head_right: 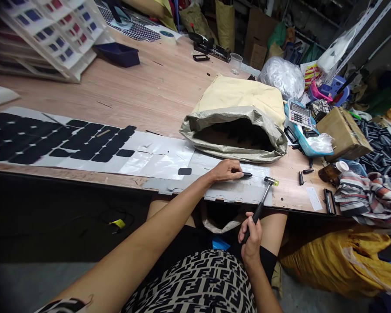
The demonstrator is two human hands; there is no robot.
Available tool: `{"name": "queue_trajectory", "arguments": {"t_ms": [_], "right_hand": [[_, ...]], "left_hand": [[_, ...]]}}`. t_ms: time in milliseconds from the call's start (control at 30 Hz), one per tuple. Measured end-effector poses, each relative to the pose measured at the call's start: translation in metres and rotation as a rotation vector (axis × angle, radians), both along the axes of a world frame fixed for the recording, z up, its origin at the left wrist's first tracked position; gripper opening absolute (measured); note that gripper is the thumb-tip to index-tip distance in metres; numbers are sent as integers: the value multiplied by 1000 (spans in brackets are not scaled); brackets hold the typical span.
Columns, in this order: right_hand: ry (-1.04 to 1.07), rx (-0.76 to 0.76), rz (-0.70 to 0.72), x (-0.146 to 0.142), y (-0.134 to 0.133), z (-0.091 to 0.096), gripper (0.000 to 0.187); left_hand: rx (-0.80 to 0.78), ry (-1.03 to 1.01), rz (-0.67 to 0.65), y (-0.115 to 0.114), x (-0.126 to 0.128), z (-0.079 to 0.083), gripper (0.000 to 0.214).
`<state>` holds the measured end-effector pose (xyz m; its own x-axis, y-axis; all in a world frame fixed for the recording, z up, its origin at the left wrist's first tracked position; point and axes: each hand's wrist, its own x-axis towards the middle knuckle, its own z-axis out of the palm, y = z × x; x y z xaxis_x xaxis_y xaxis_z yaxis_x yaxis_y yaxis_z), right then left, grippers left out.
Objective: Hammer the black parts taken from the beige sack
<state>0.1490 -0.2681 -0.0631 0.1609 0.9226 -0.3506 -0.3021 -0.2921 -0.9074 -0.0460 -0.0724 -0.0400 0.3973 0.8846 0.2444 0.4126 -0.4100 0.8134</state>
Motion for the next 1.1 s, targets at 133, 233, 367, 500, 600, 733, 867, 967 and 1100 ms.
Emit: {"name": "queue_trajectory", "arguments": {"t_ms": [133, 233, 367, 500, 600, 733, 867, 967, 1100], "right_hand": [[78, -48, 0, 0, 2, 2, 42], [98, -57, 1, 0, 2, 2, 43], [103, -63, 11, 0, 1, -3, 42], [90, -64, 28, 0, 0, -9, 43], [85, -62, 38, -1, 0, -11, 46], [83, -54, 51, -3, 2, -12, 46], [89, -46, 62, -4, 3, -15, 47], [83, -44, 65, -1, 2, -20, 48], [7, -32, 69, 6, 1, -32, 50]], "left_hand": [[-18, -16, -35, 2, -1, -2, 33], [-28, -32, -46, 5, -1, -1, 37], [-68, -73, -43, -6, -4, 9, 38], [-109, -142, -76, -64, -12, 17, 36], [-160, -122, -109, -127, -19, 8, 32], [-301, -1, -70, -182, -18, -26, 32], [-384, 207, 120, -190, -10, -58, 33], [-400, 315, 123, -181, -6, -52, 38], [-284, 116, -188, -146, -5, -2, 33]]}}
